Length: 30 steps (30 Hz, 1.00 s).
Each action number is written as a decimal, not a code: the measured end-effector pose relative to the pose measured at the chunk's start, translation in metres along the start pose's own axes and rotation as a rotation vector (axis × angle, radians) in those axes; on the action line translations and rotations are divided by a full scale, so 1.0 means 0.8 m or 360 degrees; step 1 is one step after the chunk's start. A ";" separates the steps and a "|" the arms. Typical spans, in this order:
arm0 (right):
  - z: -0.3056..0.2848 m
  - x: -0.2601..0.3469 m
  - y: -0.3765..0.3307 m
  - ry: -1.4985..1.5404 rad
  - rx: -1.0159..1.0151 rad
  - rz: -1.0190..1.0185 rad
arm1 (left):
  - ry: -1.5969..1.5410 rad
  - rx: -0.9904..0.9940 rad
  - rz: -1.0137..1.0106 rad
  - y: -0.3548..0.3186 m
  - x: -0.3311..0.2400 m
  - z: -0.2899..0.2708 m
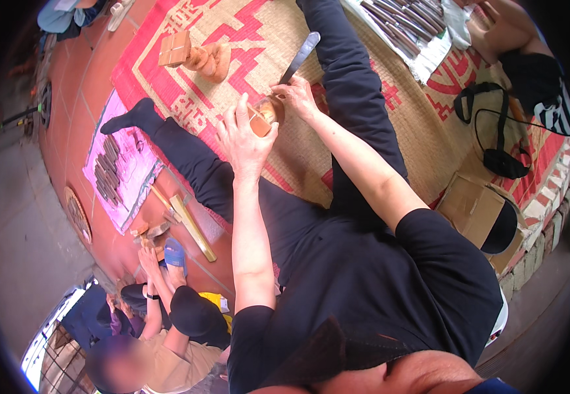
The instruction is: The person sits on a mat and carves a small wooden block using a knife, rotating the piece to shape different sides. Other people nearby also work on similar wooden pieces.
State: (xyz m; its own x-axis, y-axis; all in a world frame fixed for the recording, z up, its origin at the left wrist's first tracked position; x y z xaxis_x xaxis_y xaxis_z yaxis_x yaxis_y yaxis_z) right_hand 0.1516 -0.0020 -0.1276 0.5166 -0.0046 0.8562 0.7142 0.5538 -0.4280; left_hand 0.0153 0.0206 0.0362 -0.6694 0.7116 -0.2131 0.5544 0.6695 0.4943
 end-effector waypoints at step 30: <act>0.001 -0.005 -0.002 0.0016 0.0067 0.0129 | -0.0004 0.0003 0.0002 -0.001 0.000 -0.001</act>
State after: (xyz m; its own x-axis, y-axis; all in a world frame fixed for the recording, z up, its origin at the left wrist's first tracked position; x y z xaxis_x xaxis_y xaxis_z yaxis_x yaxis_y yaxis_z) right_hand 0.1479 -0.0022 -0.1302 0.5765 0.0334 0.8164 0.6498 0.5870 -0.4829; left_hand 0.0146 0.0203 0.0364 -0.6676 0.7128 -0.2147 0.5561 0.6693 0.4927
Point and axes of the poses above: each hand's wrist, its own y-axis towards the middle knuckle, its own z-axis out of the palm, x = y × z, the point moved 7 cm from there along y, towards the middle knuckle, and after that the axes turned 15 degrees about -x, right-handed, at the moved point
